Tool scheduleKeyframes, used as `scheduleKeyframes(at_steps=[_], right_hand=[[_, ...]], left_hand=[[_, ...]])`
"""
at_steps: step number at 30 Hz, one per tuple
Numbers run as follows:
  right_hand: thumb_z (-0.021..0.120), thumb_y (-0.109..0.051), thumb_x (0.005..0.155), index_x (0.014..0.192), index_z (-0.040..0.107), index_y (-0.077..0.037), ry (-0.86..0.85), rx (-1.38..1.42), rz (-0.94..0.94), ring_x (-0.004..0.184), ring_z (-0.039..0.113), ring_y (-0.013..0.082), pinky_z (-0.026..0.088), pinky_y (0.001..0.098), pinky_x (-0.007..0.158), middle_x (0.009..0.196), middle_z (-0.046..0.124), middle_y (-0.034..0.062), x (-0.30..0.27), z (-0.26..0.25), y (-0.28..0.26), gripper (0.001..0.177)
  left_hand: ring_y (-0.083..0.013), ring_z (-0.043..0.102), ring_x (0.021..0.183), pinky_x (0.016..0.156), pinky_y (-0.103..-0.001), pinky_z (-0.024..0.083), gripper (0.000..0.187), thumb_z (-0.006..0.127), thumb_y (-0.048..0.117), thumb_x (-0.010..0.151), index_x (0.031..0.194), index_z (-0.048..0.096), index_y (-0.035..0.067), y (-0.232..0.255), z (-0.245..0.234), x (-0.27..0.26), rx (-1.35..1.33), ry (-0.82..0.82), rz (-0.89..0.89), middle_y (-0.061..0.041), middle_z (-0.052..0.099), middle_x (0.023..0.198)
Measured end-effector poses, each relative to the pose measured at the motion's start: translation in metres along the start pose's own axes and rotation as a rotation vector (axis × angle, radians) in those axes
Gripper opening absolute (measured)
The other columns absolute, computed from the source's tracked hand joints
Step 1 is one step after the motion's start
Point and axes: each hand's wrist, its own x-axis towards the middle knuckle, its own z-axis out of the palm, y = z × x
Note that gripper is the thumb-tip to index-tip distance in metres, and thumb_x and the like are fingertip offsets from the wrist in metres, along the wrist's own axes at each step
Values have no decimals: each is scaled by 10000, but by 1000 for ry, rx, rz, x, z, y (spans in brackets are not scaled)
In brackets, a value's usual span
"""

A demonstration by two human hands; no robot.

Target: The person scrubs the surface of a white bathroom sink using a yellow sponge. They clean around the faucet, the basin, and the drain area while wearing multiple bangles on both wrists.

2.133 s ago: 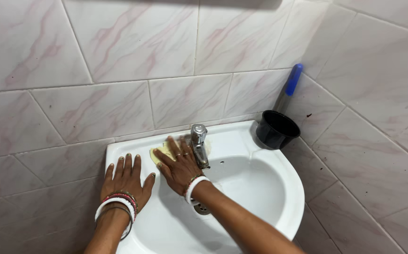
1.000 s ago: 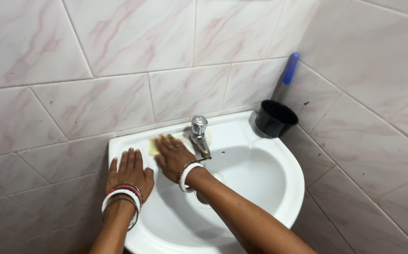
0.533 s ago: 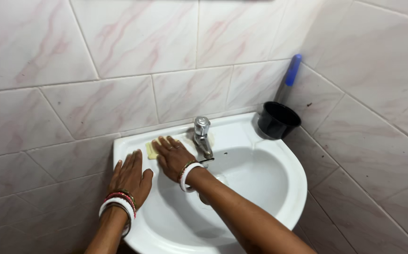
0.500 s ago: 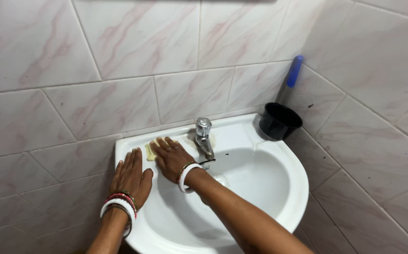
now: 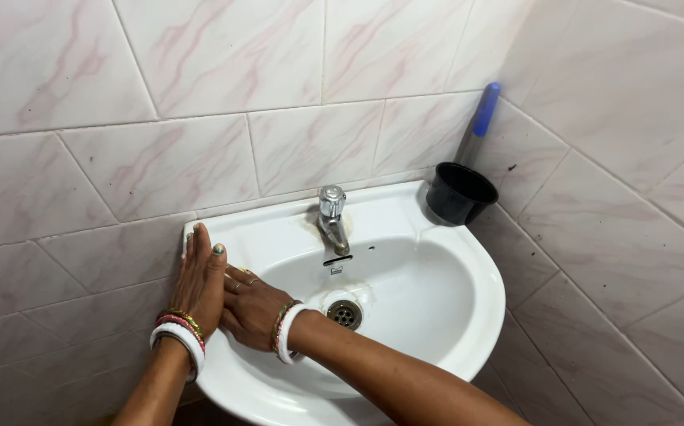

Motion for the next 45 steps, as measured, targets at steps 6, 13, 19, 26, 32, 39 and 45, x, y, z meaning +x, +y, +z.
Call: scheduleKeyframes(at_steps=[6,13,19,26,32,39,45], right_hand=[[505,-329,954,1398,566,-68,-148,-155,104,1476,371,341,230,485,1265,1476,549,167,26,-1,0,519],[406,-355,1048,1436,545,-78,-71,-145,-57,1548,265,426,219,504,1285,1575,450,194,-11,17,-3,497],[353,-419,1019,1550,332,-60,-114,-78,172,1537,196,377,142,517,1233,1635,278,215,0,10,0,641],[352,-472,1019,1584,278,-76,26,-208,440,1549,194,338,132,478,1254,1658,250,174,0,-20,63,694],[333,-492,1053,1592,216,-57,40,-263,469,1555,115,360,107,483,1250,1666,176,198,-4,-17,64,703],[466,-459,994,1588,182,-108,-124,-307,347,1539,102,373,139,471,1235,1667,134,199,-20,-37,47,746],[468,37,872,1621,169,-114,-72,-401,282,1549,156,353,188,448,1242,1683,161,177,-27,-28,74,820]], left_hand=[[-266,-14,1589,1262,-405,10,860,157,638,978,1606,36,63,-3,3,3,79,-12,15,-140,79,1704],[-263,-6,1582,1258,-407,5,883,163,662,965,1611,29,75,-4,2,2,49,-9,31,-143,80,1701],[-270,-8,1574,1250,-404,10,837,174,622,979,1615,45,93,-11,4,1,19,14,11,-150,76,1699],[-217,23,1569,1261,-386,21,723,135,518,1018,1612,60,113,-9,16,4,467,-65,8,-73,117,1691],[-202,32,1561,1253,-394,42,707,159,502,1029,1611,81,107,-2,22,3,677,-101,16,-52,131,1684],[-217,29,1552,1236,-432,15,673,189,469,1030,1588,102,103,1,24,-3,1008,-193,95,-71,103,1685],[-206,55,1560,1268,-410,15,691,201,513,1035,1619,92,160,22,27,-28,1080,-318,-97,-85,89,1699]])
